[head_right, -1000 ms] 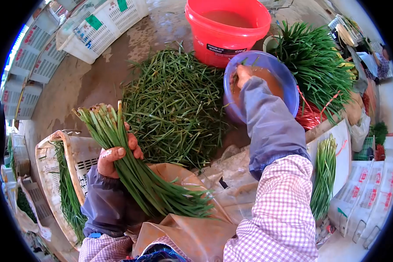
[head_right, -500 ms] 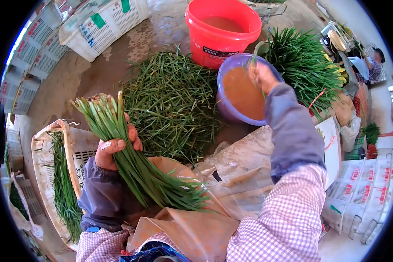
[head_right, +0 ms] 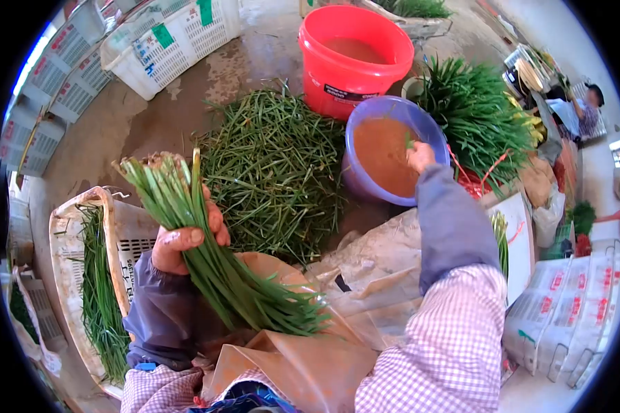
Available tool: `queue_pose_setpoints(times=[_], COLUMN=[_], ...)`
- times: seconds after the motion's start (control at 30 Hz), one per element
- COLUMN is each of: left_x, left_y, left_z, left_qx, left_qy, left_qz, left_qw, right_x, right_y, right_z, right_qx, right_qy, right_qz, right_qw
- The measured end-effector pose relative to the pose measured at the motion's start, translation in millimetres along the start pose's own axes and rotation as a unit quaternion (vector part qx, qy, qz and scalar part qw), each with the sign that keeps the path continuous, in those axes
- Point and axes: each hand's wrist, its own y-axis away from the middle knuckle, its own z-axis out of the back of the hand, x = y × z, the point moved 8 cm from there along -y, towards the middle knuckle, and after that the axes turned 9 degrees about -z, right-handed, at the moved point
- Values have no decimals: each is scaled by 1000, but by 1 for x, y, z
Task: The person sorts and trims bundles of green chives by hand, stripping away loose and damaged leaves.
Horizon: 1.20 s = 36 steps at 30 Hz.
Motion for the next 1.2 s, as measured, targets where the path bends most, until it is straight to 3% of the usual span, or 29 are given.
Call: queue_pose_setpoints(times=[0.03,0.07,0.1,0.13,0.23,0.27,0.3,0.33,0.37,0.43,0.5,0.53,0.57,0.6,0.63,0.7,0.73,0.8,0.9,1.03,1.13,1.2], left_x=[-1,3,7,10,15,18,20,21,23,18,21,22,23,23,24,27,30,33,36,39,41,38], left_y=[3,9,7,3,-3,-5,-8,-10,-13,-14,-12,-11,-12,-15,-16,-20,-22,-26,-29,-30,-31,-29], left_z=[2,5,8,9,11,9,7,5,9,12,19,22,25,27,28,28,28,28,29,30,28,27], left_qx=[-14,-28,-27,-29,-31,-28,-26,-22,-26,-25,-41,-50,-57,-61,-59,-53,-51,-50,-58,-72,-62,-55], left_qy=[2,3,18,19,24,34,42,46,28,23,43,49,53,58,60,63,64,58,55,51,41,37], left_qz=[-3,10,15,17,11,15,19,24,30,17,13,14,14,13,17,27,32,39,43,50,57,56], left_qw=[1000,1000,999,999,999,999,999,998,999,999,998,997,997,996,996,996,996,996,996,995,996,996], right_x=[33,50,90,134,224,232,248,178,153,150,162,167,161,147,130,70,50,13,0,-5,11,37], right_y=[39,37,51,63,71,63,115,51,57,80,77,72,55,32,10,-16,-22,-46,-69,-78,-65,-39], right_z=[-6,-18,-36,-54,-100,-131,-190,-234,-253,-280,-268,-243,-204,-161,-115,-46,-38,-23,-36,-77,-86,-108], right_qx=[-201,-136,-106,-109,17,123,25,213,166,124,183,123,22,-131,-202,-289,-252,-260,-259,-234,-180,-83], right_qy=[207,24,-33,-115,-346,-397,-225,-194,95,292,117,30,22,-23,27,-54,-150,-208,-314,-332,-269,-206], right_qz=[10,23,-22,23,177,190,347,47,263,352,140,55,37,155,162,-13,-62,-138,-149,-84,-124,-166], right_qw=[958,990,994,987,921,889,910,957,946,881,966,990,999,979,966,956,954,933,902,910,938,961])
